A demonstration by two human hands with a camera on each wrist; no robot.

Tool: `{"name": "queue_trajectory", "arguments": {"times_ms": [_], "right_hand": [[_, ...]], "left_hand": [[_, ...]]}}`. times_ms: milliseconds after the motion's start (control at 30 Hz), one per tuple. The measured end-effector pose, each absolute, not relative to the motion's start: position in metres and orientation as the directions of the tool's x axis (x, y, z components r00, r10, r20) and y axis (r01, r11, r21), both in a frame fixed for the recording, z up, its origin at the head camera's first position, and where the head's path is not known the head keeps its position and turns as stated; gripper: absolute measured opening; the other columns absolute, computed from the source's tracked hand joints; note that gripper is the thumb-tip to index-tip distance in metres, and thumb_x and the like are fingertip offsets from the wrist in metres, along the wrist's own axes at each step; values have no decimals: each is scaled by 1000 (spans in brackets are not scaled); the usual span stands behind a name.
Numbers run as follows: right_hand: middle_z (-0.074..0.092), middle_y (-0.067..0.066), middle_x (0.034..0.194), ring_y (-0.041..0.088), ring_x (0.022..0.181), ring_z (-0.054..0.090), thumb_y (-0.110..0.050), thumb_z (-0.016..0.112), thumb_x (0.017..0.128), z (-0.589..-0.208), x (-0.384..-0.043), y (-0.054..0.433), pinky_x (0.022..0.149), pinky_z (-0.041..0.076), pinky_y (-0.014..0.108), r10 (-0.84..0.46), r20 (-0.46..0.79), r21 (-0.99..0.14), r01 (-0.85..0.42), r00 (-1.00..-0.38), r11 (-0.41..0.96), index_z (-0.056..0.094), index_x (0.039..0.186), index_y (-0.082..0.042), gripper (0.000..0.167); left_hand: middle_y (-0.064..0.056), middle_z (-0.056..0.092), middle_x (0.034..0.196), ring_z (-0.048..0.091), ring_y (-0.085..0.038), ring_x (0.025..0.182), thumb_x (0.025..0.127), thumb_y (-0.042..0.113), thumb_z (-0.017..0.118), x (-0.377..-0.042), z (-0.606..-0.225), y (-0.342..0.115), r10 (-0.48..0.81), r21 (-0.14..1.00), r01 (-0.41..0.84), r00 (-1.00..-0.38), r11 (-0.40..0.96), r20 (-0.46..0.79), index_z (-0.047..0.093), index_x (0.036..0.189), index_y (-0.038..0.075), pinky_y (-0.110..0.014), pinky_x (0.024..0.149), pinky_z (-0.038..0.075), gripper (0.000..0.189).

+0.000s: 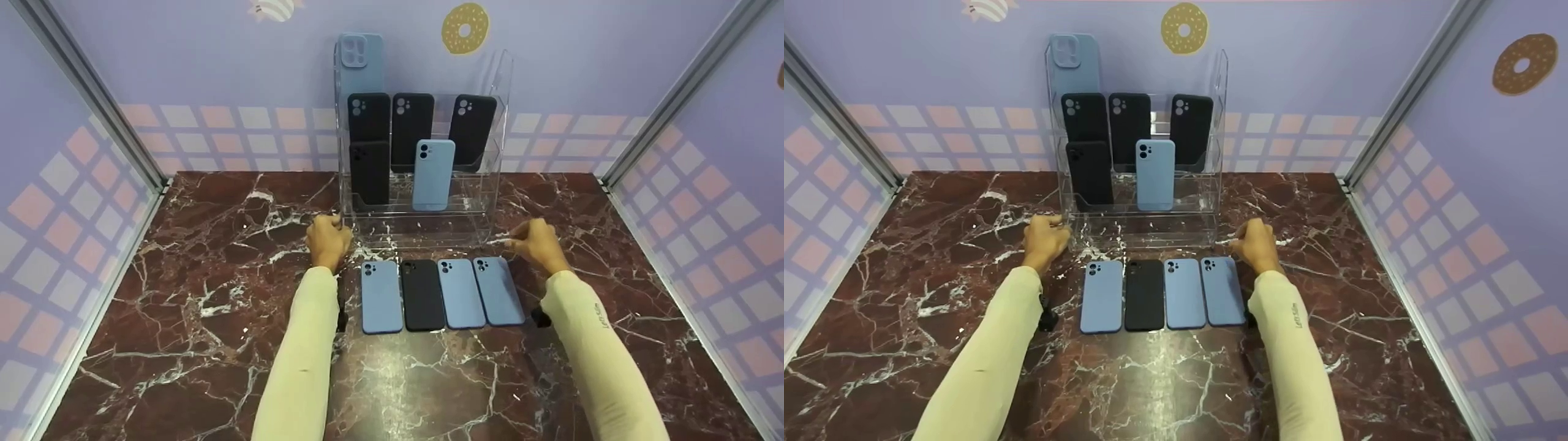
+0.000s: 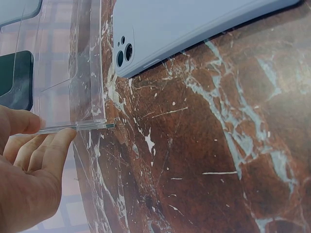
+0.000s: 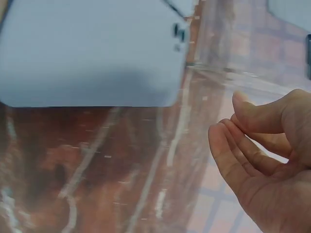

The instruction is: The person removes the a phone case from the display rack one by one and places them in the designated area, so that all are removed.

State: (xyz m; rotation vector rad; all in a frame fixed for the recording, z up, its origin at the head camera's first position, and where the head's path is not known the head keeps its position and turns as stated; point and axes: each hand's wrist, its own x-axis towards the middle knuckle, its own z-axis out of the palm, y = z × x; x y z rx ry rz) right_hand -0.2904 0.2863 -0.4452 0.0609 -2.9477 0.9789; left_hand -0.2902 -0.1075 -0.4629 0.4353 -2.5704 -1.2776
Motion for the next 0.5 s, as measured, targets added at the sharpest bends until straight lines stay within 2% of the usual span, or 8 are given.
{"name": "queue_trajectory", "arguments": {"times_ms": [267,500], "right_hand": [[73,25,100,36,83,69,-8,75,87,-407,-296,266,86,54,49,46,146,-625,-56,-988,778,71,103,7,23],[73,24,102,38,93,68,-8,74,85,-384,-305,233,91,51,50,56,234,-611,-102,-971,785,71,107,5,26]], "left_hand": [[-17,73,115,64,-43,113,82,6,63,-290,-463,-108,-373,811,-159,-925,563,77,78,112,5,-52,99,46,34],[-16,71,121,61,-43,119,83,8,62,-290,-462,-107,-369,804,-189,-928,564,41,74,120,5,-52,103,43,39]]}}
